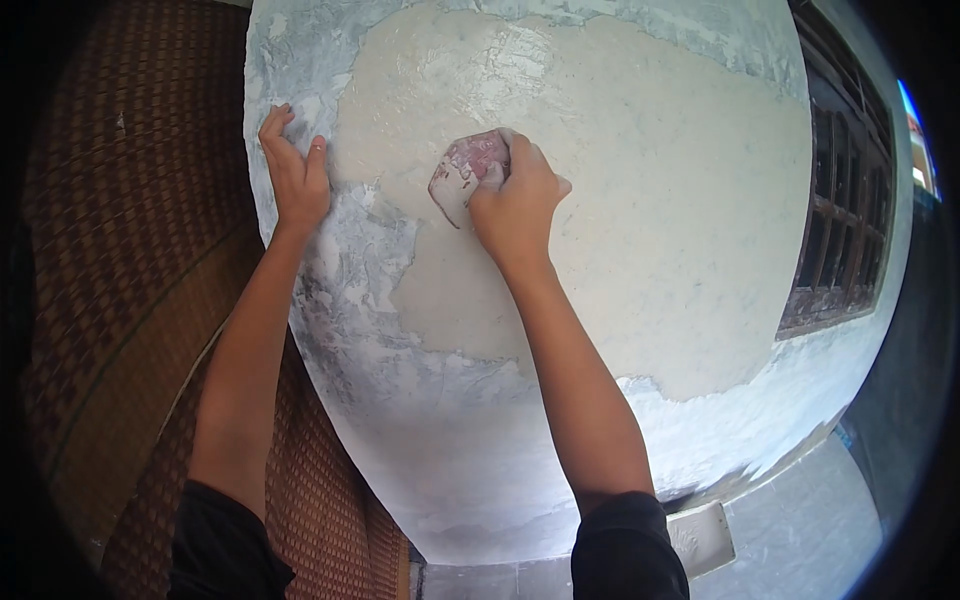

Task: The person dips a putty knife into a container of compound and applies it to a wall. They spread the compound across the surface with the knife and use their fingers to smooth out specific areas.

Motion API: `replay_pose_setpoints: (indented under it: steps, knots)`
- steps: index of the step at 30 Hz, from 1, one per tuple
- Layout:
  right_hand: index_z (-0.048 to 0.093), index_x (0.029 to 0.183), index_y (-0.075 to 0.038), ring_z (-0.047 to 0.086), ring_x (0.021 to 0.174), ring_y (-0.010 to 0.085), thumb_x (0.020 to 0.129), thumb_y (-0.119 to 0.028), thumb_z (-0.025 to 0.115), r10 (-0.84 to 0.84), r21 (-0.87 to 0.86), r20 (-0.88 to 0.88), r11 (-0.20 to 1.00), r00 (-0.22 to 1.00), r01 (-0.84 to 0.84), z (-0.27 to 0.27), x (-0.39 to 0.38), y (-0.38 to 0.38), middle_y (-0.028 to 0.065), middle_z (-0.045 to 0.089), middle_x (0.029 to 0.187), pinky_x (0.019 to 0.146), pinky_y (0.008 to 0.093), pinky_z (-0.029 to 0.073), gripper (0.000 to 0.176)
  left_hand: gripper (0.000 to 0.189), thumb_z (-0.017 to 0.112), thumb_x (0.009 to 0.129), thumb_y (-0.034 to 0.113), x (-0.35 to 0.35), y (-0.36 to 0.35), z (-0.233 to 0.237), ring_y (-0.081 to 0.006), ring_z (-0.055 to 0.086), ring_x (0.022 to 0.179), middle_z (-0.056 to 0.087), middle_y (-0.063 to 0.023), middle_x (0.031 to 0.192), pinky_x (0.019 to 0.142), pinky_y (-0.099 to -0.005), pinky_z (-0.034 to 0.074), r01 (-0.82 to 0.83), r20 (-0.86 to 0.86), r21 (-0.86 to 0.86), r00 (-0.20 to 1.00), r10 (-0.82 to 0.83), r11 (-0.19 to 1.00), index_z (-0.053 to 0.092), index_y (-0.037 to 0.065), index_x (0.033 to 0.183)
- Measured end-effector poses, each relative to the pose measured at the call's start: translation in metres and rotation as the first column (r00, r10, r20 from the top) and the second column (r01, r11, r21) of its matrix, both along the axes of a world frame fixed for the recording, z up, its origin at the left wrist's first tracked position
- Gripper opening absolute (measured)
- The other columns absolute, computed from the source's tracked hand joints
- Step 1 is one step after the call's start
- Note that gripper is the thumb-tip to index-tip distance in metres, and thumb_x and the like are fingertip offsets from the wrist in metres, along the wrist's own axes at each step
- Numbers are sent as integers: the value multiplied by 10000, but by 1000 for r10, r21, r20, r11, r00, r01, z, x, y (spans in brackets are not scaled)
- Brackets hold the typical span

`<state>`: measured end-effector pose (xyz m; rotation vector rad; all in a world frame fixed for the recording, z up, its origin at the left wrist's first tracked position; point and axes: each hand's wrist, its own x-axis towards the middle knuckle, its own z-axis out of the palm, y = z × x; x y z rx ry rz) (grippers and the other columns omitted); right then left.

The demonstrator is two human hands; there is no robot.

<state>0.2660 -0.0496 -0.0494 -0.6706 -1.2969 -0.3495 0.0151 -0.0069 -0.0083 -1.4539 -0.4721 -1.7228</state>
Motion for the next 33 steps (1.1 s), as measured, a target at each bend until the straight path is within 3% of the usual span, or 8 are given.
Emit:
replay_pose_setpoints:
  steps: [4,6,8,9,13,18,27,33]
  knots:
    - [599,1117,-31,605,930,315,761,8,556,74,94,105,992,992,-84,1,2,-1,145,653,974,857,404,333,361,476,564,844,75,0,-4,-6,-456,310,1311,362,-263,1318,1091,-517,247,-27,-15,2,1000,27,1000,347,-47,1250]
    - [597,1123,-32,607,960,315,761,6,553,59,-35,177,998,982,-54,1,4,-6,152,655,1004,876,417,337,367,474,562,845,72,8,-12,-12,-458,306,1311,354,-267,1324,1091,-521,243,-8,-4,-16,1000,8,1000,345,-48,1249]
    - [603,1114,-35,620,942,309,760,2,558,-11,28,-47,1000,999,12,7,10,-7,159,658,995,893,410,326,359,458,544,852,61,17,-21,-15,-459,297,1315,347,-269,1339,1091,-521,243,6,0,-37,1000,-6,999,343,-44,1249]
    - [604,1098,-10,632,908,319,759,17,555,122,19,-142,992,982,-121,9,15,-11,175,657,970,871,408,383,344,458,544,852,61,23,-26,-17,-459,297,1315,347,-269,1339,1091,-521,243,1,-1,-37,1000,-1,999,343,-44,1249]
    - [579,1110,46,646,933,323,779,53,524,143,-10,-51,990,988,-144,8,21,-28,204,656,1004,836,349,492,336,432,518,867,68,61,-45,-19,-459,321,1300,349,-271,1345,1083,-519,255,47,-92,-21,995,-49,999,346,-42,1248]
    - [566,1128,44,639,917,260,802,43,522,260,-46,-204,960,944,-275,-5,78,-40,179,655,998,839,342,483,328,376,497,882,93,133,-62,-25,-455,356,1281,380,-277,1327,1064,-518,277,157,-182,-17,971,-157,987,388,-40,1217]
    - [495,1019,4,546,790,94,899,8,503,227,-240,-523,886,821,-397,-121,267,-86,77,579,888,695,241,456,121,345,551,825,124,321,-74,-105,-397,446,1230,501,-167,1224,978,-470,355,340,-400,-283,808,-433,897,466,33,1146]
    - [470,1060,20,568,849,137,906,12,501,20,-313,-605,913,796,-261,-218,386,-129,102,584,970,771,279,473,158,318,587,759,10,447,-97,-176,-352,483,1195,537,-132,1160,966,-441,385,394,-455,-545,603,-655,740,512,46,1066]
